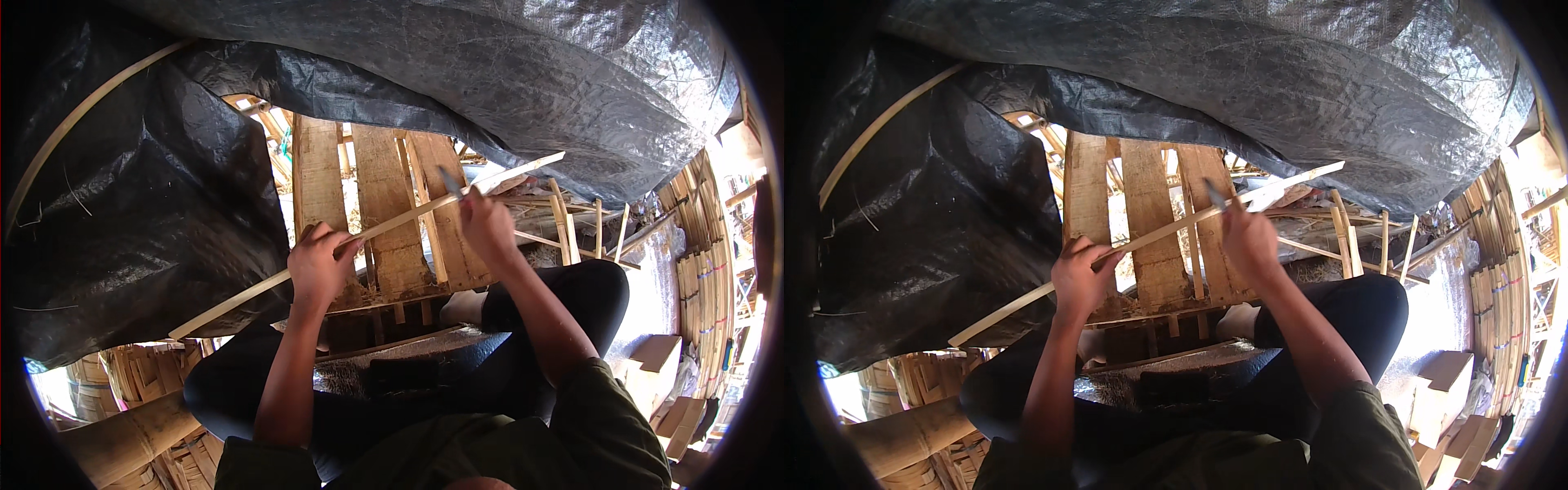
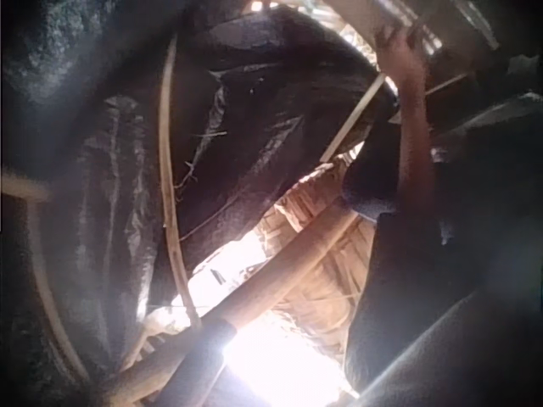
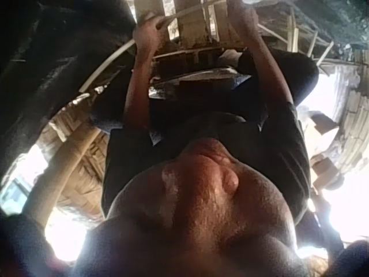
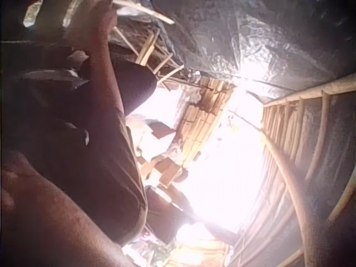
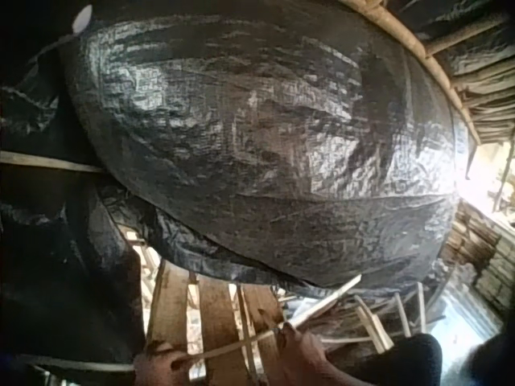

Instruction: The person scrapes and smooths a long bamboo strip by shaving along its length using a small knife.

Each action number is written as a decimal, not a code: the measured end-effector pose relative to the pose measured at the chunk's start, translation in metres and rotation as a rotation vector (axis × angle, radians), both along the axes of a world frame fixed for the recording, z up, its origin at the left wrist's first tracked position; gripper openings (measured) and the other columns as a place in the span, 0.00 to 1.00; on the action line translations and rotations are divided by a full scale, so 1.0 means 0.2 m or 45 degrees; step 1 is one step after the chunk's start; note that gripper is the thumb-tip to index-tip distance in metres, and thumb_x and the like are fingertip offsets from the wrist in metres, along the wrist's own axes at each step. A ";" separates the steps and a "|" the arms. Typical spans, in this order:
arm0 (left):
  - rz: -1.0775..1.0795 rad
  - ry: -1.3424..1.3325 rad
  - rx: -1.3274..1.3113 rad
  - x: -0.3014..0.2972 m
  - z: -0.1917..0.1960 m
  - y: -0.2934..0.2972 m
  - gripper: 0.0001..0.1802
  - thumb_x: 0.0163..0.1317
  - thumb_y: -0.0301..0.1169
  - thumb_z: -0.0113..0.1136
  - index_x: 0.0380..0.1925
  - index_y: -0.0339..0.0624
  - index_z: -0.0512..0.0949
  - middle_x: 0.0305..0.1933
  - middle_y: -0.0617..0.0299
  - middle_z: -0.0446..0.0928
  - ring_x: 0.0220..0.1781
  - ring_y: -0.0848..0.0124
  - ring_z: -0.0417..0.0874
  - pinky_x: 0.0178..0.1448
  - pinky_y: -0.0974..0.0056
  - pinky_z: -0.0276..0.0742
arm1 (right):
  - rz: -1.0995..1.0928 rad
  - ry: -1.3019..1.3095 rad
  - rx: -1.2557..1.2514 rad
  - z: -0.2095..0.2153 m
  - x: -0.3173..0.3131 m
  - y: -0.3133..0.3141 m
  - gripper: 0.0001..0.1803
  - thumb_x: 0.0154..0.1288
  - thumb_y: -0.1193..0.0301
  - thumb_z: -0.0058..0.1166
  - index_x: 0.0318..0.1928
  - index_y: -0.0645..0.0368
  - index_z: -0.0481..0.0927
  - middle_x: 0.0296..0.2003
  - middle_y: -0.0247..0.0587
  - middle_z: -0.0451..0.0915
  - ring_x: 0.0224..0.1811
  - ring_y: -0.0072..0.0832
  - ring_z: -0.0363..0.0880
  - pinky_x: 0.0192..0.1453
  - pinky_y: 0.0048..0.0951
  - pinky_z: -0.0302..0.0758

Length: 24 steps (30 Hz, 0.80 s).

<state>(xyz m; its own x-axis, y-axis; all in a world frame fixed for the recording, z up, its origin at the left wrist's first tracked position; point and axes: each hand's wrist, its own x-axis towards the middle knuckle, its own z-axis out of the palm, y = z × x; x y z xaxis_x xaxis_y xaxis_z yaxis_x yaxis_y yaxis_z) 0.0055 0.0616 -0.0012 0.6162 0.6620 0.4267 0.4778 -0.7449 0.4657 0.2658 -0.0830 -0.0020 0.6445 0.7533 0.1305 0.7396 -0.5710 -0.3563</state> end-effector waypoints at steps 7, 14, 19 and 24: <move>0.031 0.073 -0.088 -0.01 0.02 -0.01 0.10 0.56 0.41 0.74 0.30 0.48 0.87 0.29 0.64 0.76 0.35 0.61 0.82 0.37 0.57 0.77 | -0.105 -0.123 0.074 -0.06 0.14 -0.07 0.08 0.71 0.69 0.53 0.38 0.62 0.77 0.23 0.58 0.81 0.28 0.59 0.83 0.32 0.55 0.78; 0.048 0.070 -0.100 -0.01 0.02 0.00 0.09 0.57 0.42 0.73 0.29 0.50 0.87 0.29 0.66 0.75 0.36 0.63 0.82 0.37 0.57 0.77 | -0.029 -0.028 0.148 0.00 0.06 -0.04 0.09 0.70 0.71 0.54 0.43 0.64 0.75 0.24 0.63 0.81 0.29 0.61 0.83 0.34 0.55 0.79; 0.044 0.078 -0.090 0.01 0.03 0.00 0.10 0.56 0.41 0.74 0.29 0.49 0.87 0.28 0.66 0.75 0.35 0.62 0.81 0.37 0.57 0.77 | 0.186 0.098 0.335 -0.06 -0.11 -0.05 0.09 0.68 0.73 0.54 0.43 0.66 0.77 0.26 0.63 0.82 0.31 0.60 0.84 0.33 0.53 0.81; 0.039 0.042 -0.043 0.00 0.01 -0.01 0.10 0.56 0.42 0.74 0.29 0.49 0.88 0.28 0.65 0.75 0.35 0.62 0.81 0.36 0.56 0.77 | -0.102 0.011 0.138 -0.03 -0.02 -0.04 0.06 0.68 0.73 0.55 0.42 0.62 0.75 0.24 0.64 0.80 0.30 0.61 0.83 0.31 0.54 0.78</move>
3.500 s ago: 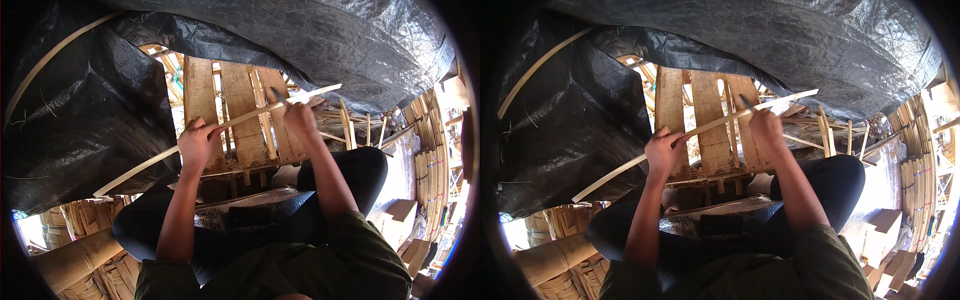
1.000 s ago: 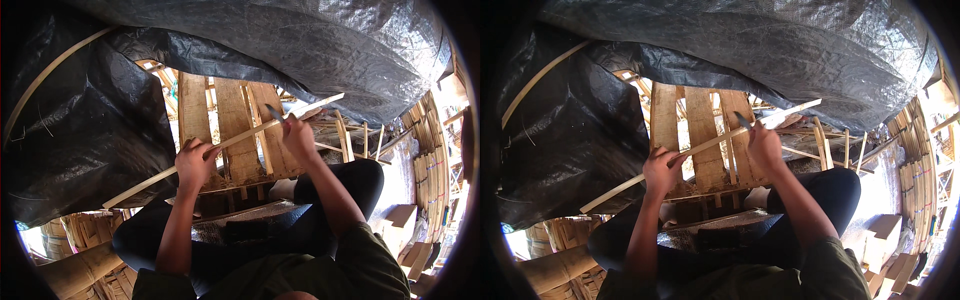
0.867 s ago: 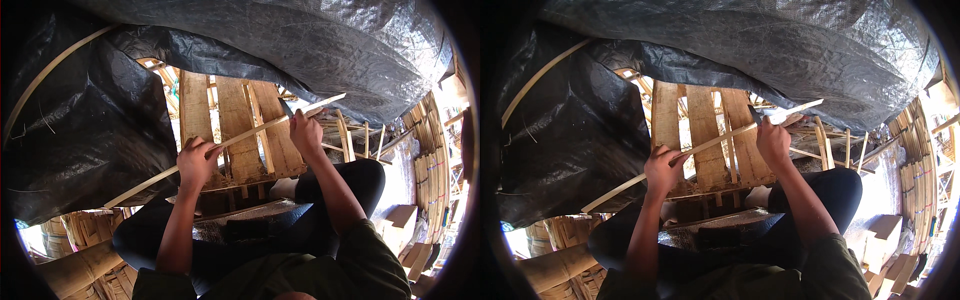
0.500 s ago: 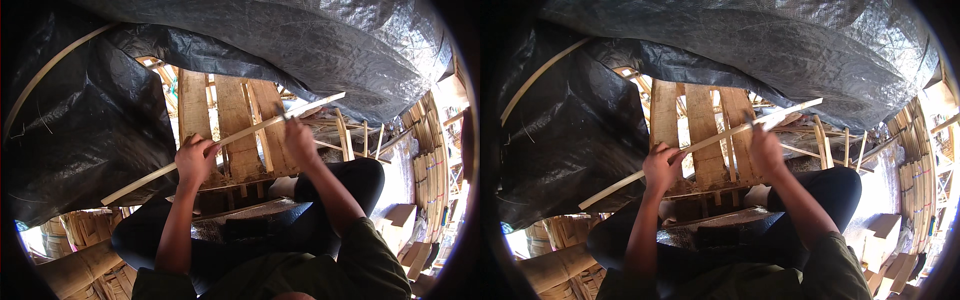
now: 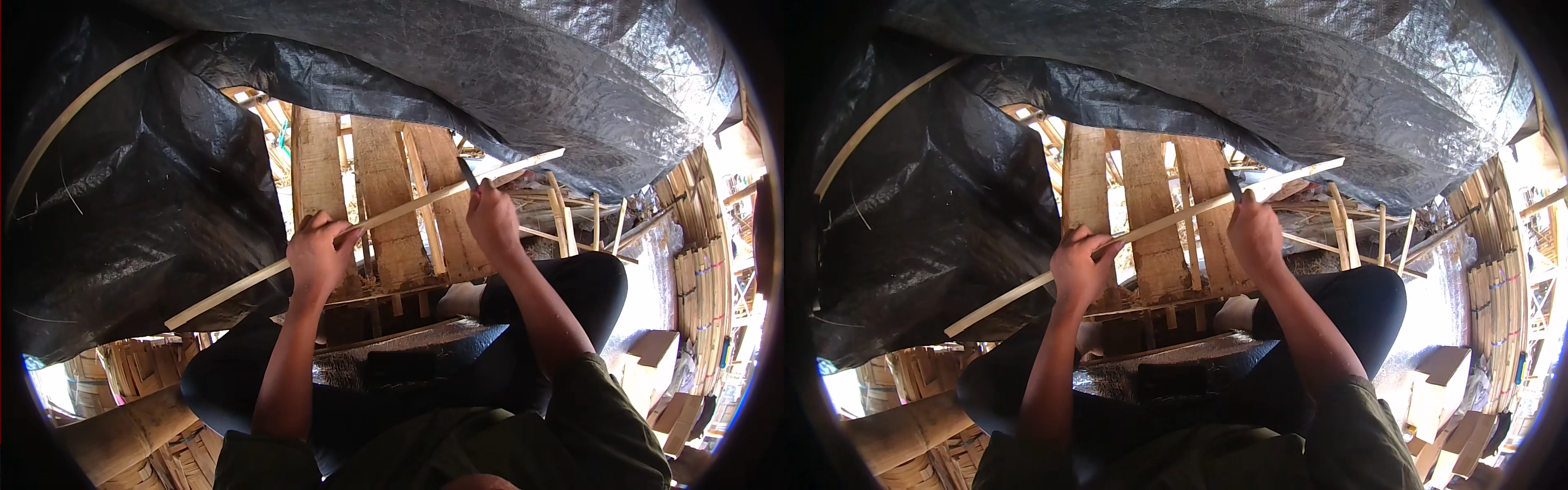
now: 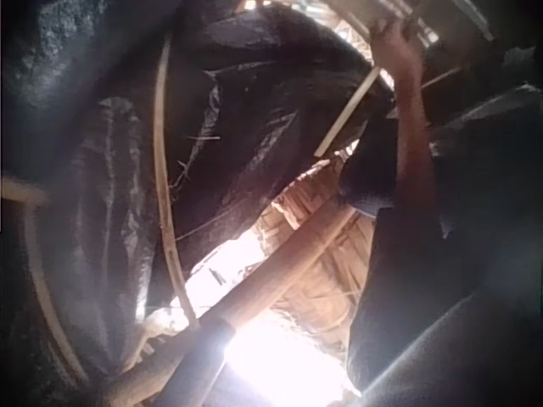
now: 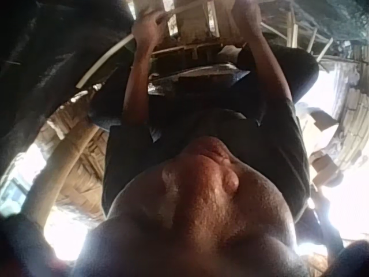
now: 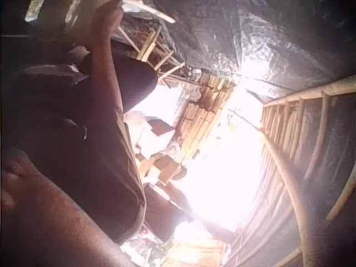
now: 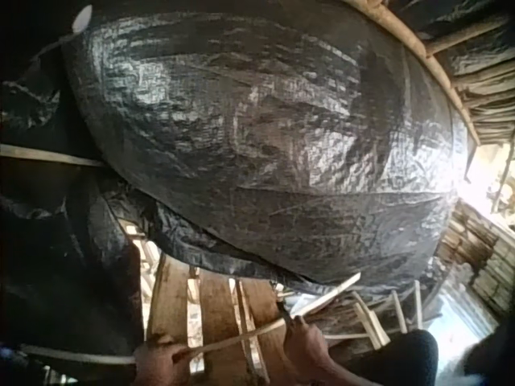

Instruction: The person scrapes and smooths a long bamboo strip by shaving along its length using a small knife.

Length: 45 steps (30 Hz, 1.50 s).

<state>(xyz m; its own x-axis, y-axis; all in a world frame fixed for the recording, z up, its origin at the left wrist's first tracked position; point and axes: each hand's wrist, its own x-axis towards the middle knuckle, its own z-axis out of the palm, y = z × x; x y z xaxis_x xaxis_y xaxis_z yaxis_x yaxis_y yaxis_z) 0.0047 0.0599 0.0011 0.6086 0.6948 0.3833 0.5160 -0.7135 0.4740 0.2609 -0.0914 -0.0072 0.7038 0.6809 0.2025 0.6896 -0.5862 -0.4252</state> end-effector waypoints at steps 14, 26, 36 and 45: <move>0.026 0.059 -0.039 -0.02 0.00 0.01 0.11 0.56 0.43 0.74 0.31 0.50 0.88 0.29 0.64 0.75 0.37 0.62 0.81 0.37 0.56 0.77 | 0.144 -0.008 -0.009 0.06 -0.16 0.01 0.08 0.70 0.70 0.53 0.40 0.63 0.78 0.25 0.61 0.81 0.28 0.58 0.83 0.32 0.52 0.79; 0.007 0.040 -0.003 -0.02 0.00 -0.01 0.10 0.56 0.42 0.74 0.30 0.50 0.88 0.28 0.64 0.73 0.35 0.62 0.81 0.37 0.57 0.77 | 0.071 0.113 0.354 0.02 0.11 0.02 0.06 0.66 0.73 0.57 0.35 0.64 0.80 0.27 0.61 0.82 0.28 0.55 0.84 0.33 0.46 0.78; -0.009 0.019 0.011 -0.01 0.01 -0.02 0.11 0.54 0.42 0.75 0.29 0.49 0.87 0.27 0.64 0.73 0.34 0.62 0.81 0.35 0.57 0.76 | -0.004 0.158 0.384 0.04 0.15 0.01 0.07 0.68 0.73 0.56 0.35 0.65 0.80 0.25 0.58 0.83 0.27 0.48 0.86 0.31 0.43 0.80; 0.003 0.013 -0.036 -0.02 0.02 -0.03 0.12 0.53 0.42 0.76 0.28 0.48 0.87 0.27 0.63 0.75 0.34 0.60 0.82 0.36 0.57 0.77 | 0.040 0.326 0.285 0.09 -0.01 0.05 0.07 0.67 0.70 0.59 0.37 0.61 0.85 0.23 0.51 0.84 0.22 0.35 0.83 0.29 0.37 0.77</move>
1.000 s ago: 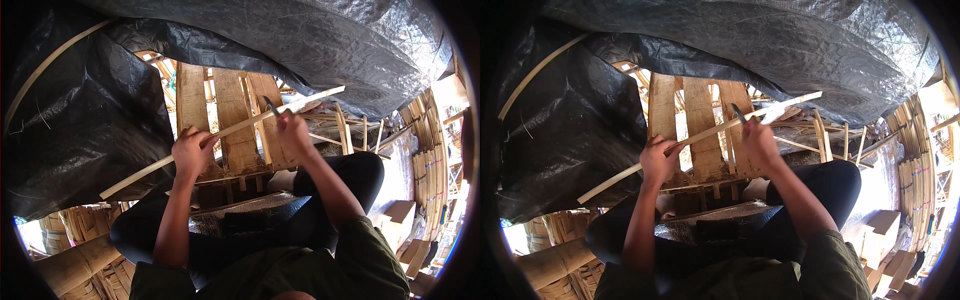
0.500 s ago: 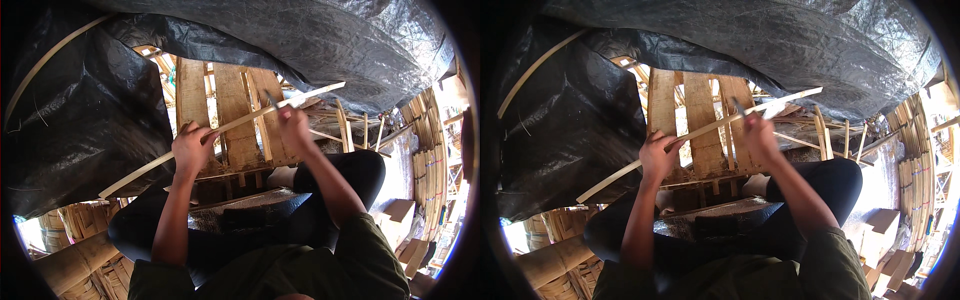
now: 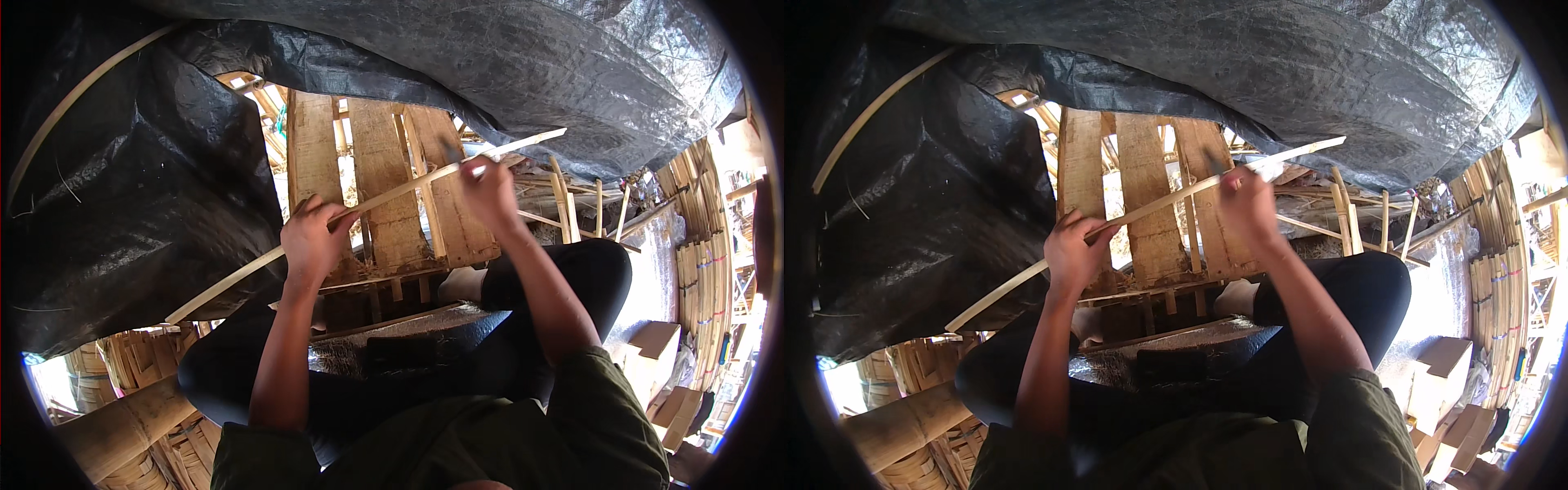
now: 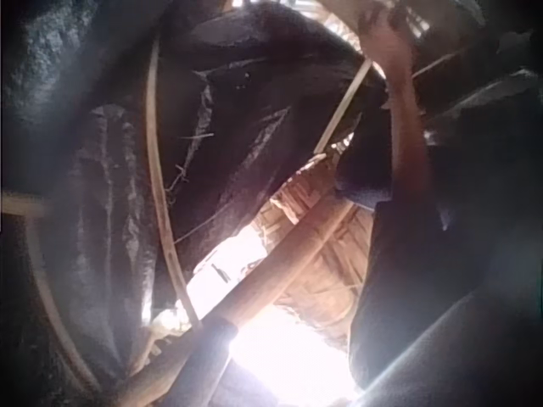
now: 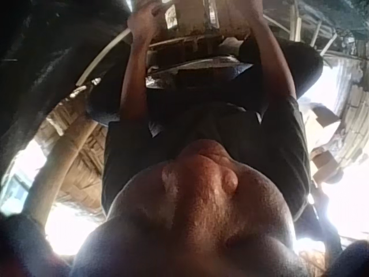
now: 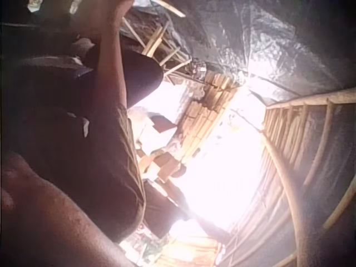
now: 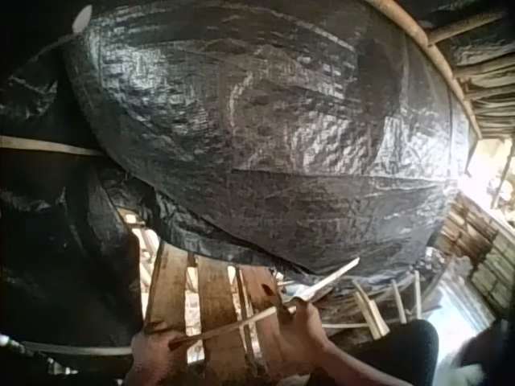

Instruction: The person scrapes and smooths a long bamboo strip by shaving along its length using a small knife.

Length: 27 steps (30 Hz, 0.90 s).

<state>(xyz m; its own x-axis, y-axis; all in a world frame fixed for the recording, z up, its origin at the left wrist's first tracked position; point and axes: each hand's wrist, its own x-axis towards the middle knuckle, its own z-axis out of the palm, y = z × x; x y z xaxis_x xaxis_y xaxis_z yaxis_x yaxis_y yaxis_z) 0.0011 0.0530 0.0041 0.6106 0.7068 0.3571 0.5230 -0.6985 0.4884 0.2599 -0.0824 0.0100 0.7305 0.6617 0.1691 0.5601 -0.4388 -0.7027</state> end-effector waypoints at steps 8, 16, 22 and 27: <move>-0.016 0.028 0.026 0.02 0.02 -0.01 0.12 0.54 0.43 0.75 0.27 0.49 0.86 0.27 0.64 0.76 0.34 0.61 0.83 0.35 0.57 0.77 | 0.229 0.041 0.104 -0.01 -0.19 -0.01 0.06 0.67 0.75 0.57 0.35 0.66 0.83 0.21 0.54 0.81 0.23 0.38 0.80 0.31 0.36 0.77; -0.021 0.011 0.007 0.02 0.01 -0.01 0.11 0.55 0.43 0.75 0.27 0.49 0.87 0.27 0.64 0.76 0.33 0.61 0.83 0.35 0.57 0.77 | 0.124 0.072 -0.002 -0.04 -0.19 -0.01 0.07 0.68 0.74 0.57 0.37 0.66 0.83 0.24 0.55 0.82 0.23 0.40 0.83 0.28 0.39 0.75; -0.015 -0.003 0.037 0.00 0.00 -0.01 0.12 0.55 0.43 0.75 0.27 0.49 0.87 0.27 0.64 0.76 0.34 0.61 0.83 0.35 0.57 0.77 | 0.127 0.072 -0.006 0.02 -0.17 0.00 0.10 0.69 0.69 0.59 0.40 0.65 0.84 0.24 0.53 0.83 0.23 0.31 0.82 0.28 0.36 0.75; -0.013 -0.016 0.029 0.02 0.00 -0.01 0.11 0.54 0.44 0.75 0.27 0.50 0.87 0.27 0.65 0.76 0.34 0.61 0.83 0.35 0.57 0.77 | 0.001 0.049 -0.151 0.03 -0.16 -0.03 0.08 0.70 0.72 0.55 0.36 0.65 0.82 0.23 0.59 0.81 0.26 0.43 0.86 0.29 0.42 0.76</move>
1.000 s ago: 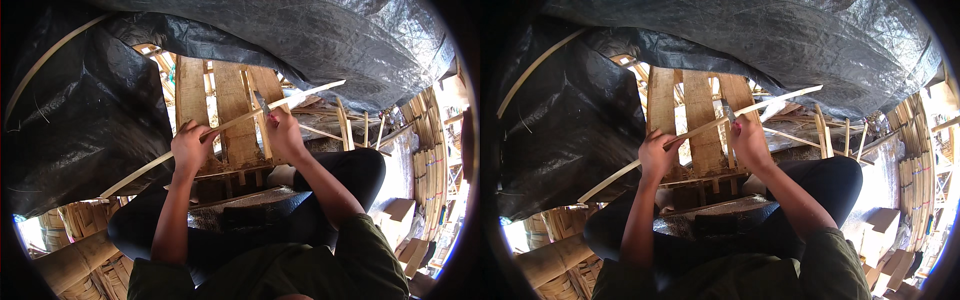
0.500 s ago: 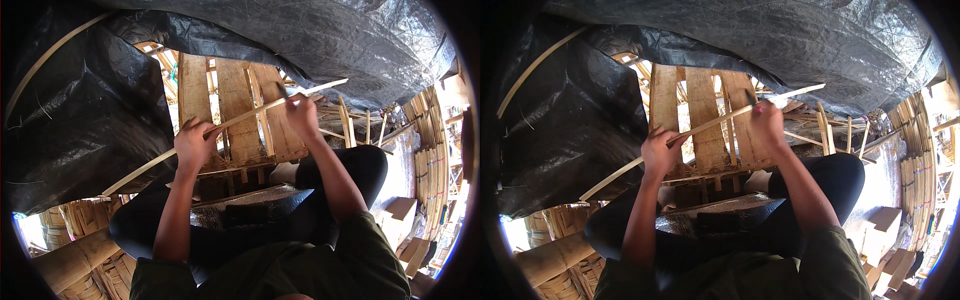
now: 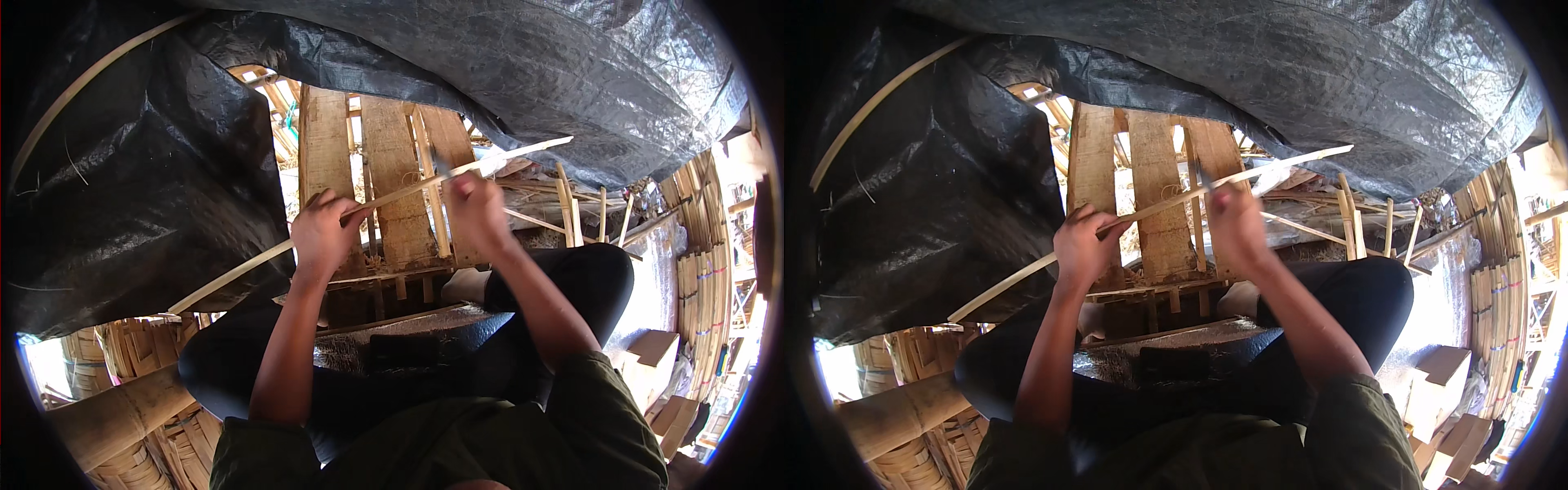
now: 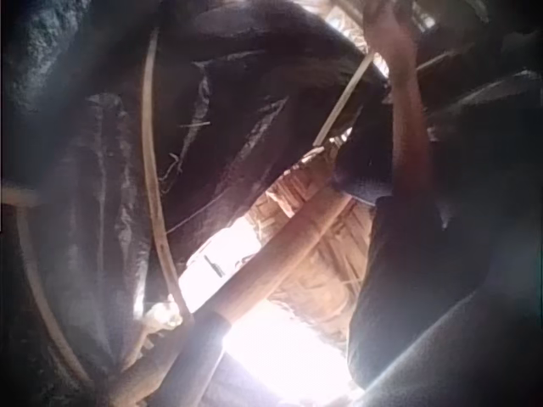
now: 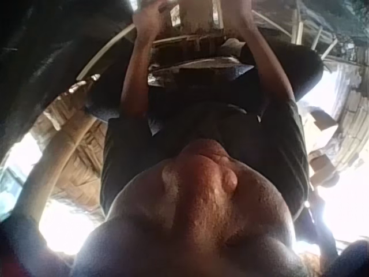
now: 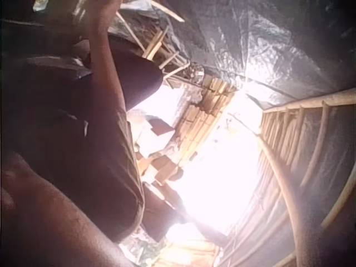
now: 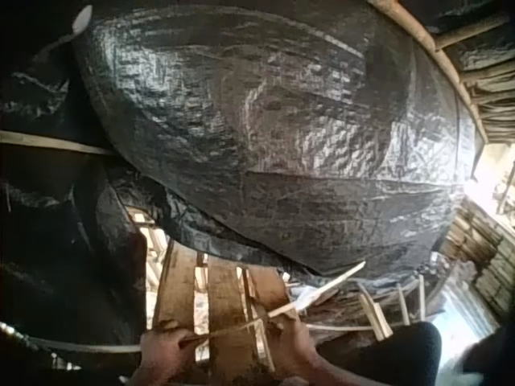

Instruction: The person scrapes and smooths a long bamboo strip by shaving along its length using a small knife.

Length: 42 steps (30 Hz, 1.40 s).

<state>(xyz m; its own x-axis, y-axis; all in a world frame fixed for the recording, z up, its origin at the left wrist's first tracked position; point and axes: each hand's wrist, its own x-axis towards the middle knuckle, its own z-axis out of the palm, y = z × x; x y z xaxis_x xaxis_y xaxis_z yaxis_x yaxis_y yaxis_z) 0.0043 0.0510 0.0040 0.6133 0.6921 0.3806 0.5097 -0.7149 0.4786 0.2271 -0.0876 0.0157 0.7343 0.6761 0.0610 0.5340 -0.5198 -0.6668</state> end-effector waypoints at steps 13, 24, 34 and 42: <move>-0.007 0.035 -0.009 0.01 -0.01 0.00 0.11 0.54 0.44 0.74 0.27 0.51 0.87 0.27 0.65 0.76 0.35 0.62 0.83 0.35 0.57 0.77 | 0.254 0.264 0.237 -0.03 -0.22 -0.02 0.09 0.68 0.71 0.60 0.39 0.66 0.82 0.25 0.54 0.83 0.27 0.36 0.86 0.31 0.35 0.78; -0.006 0.026 0.009 0.01 -0.01 -0.01 0.12 0.55 0.45 0.74 0.27 0.50 0.87 0.27 0.65 0.76 0.35 0.62 0.83 0.35 0.57 0.77 | 0.403 0.013 0.377 -0.08 -0.25 -0.02 0.05 0.68 0.74 0.60 0.39 0.63 0.82 0.22 0.50 0.82 0.19 0.30 0.81 0.22 0.34 0.73; -0.036 0.035 0.014 0.03 0.00 0.00 0.11 0.56 0.45 0.73 0.28 0.51 0.88 0.27 0.64 0.76 0.36 0.62 0.83 0.36 0.57 0.78 | 0.312 0.176 0.289 -0.07 -0.25 -0.02 0.08 0.67 0.72 0.60 0.40 0.66 0.83 0.26 0.55 0.85 0.28 0.37 0.88 0.33 0.33 0.80; -0.003 0.047 -0.005 0.01 -0.01 0.01 0.11 0.56 0.44 0.74 0.28 0.51 0.88 0.28 0.65 0.77 0.37 0.62 0.83 0.37 0.57 0.78 | 0.200 0.007 0.027 0.04 -0.13 -0.01 0.05 0.70 0.74 0.55 0.38 0.65 0.78 0.23 0.53 0.82 0.24 0.41 0.86 0.24 0.40 0.76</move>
